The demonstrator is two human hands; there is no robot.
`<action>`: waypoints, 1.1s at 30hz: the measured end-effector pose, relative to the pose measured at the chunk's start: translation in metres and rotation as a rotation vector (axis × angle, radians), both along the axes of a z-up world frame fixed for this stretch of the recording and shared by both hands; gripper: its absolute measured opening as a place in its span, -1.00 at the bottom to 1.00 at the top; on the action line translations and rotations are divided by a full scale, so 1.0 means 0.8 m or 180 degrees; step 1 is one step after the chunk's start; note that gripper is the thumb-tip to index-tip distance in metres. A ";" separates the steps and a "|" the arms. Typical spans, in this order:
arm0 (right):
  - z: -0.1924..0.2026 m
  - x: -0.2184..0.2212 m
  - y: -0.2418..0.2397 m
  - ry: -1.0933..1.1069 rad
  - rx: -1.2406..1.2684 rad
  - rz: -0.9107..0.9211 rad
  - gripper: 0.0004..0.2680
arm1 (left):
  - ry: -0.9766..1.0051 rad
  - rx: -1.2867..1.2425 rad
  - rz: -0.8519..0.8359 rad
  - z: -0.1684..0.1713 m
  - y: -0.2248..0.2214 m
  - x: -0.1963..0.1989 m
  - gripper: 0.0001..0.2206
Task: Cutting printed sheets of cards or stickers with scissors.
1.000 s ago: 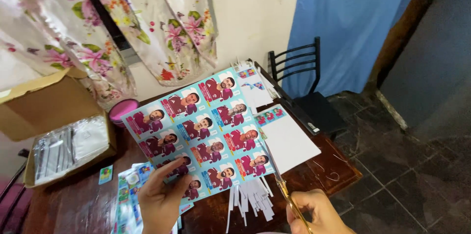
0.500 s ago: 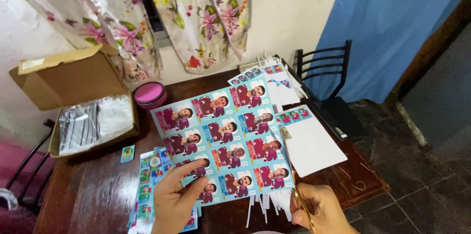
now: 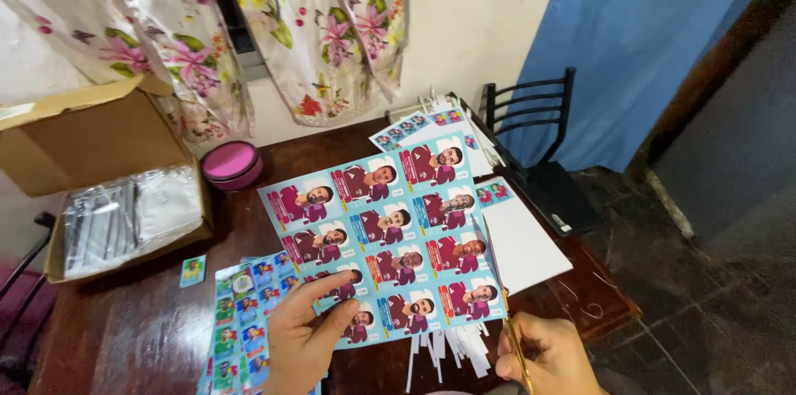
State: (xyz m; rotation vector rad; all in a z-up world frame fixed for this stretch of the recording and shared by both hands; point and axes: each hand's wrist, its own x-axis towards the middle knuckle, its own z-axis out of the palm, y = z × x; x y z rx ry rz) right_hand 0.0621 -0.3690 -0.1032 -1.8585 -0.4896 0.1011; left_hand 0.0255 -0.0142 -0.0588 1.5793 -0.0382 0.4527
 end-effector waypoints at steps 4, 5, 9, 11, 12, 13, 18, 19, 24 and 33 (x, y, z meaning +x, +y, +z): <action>0.000 -0.007 -0.014 0.0533 -0.0015 -0.0392 -0.72 | -0.0071 0.0119 -0.0175 -0.001 -0.015 0.018 -0.66; 0.005 -0.008 -0.017 0.0530 -0.0002 -0.0441 -0.72 | -0.0075 0.0128 -0.0225 -0.003 -0.019 0.024 -0.66; 0.015 -0.013 -0.031 0.0146 -0.0094 -0.0643 -0.74 | -0.0079 -0.0073 -0.0444 -0.009 -0.040 0.047 -0.66; 0.017 -0.018 -0.039 0.0179 -0.0104 -0.0777 -0.75 | -0.0181 -0.0136 -0.0571 -0.011 -0.051 0.057 -0.66; 0.018 -0.021 -0.042 0.0277 -0.0151 -0.0874 -0.76 | -0.0072 -0.0182 -0.0625 -0.012 -0.057 0.061 -0.66; 0.021 -0.023 -0.046 0.0373 -0.0204 -0.0967 -0.77 | 0.0034 -0.0234 -0.0677 -0.012 -0.062 0.066 -0.65; 0.019 -0.032 -0.060 0.0510 -0.0134 -0.1185 -0.80 | -0.0085 -0.0225 -0.0884 -0.021 -0.085 0.086 -0.67; 0.017 -0.033 -0.063 0.0567 -0.0159 -0.1238 -0.81 | -0.0112 -0.0281 -0.0933 -0.024 -0.088 0.089 -0.67; 0.020 -0.032 -0.075 0.0273 -0.0157 -0.1305 -0.81 | 0.0094 -0.0372 -0.1022 -0.023 -0.102 0.103 -0.67; -0.031 0.008 -0.152 0.0976 -0.1223 -0.2224 -0.79 | -0.0039 0.0203 -0.0261 -0.040 -0.044 0.096 -0.66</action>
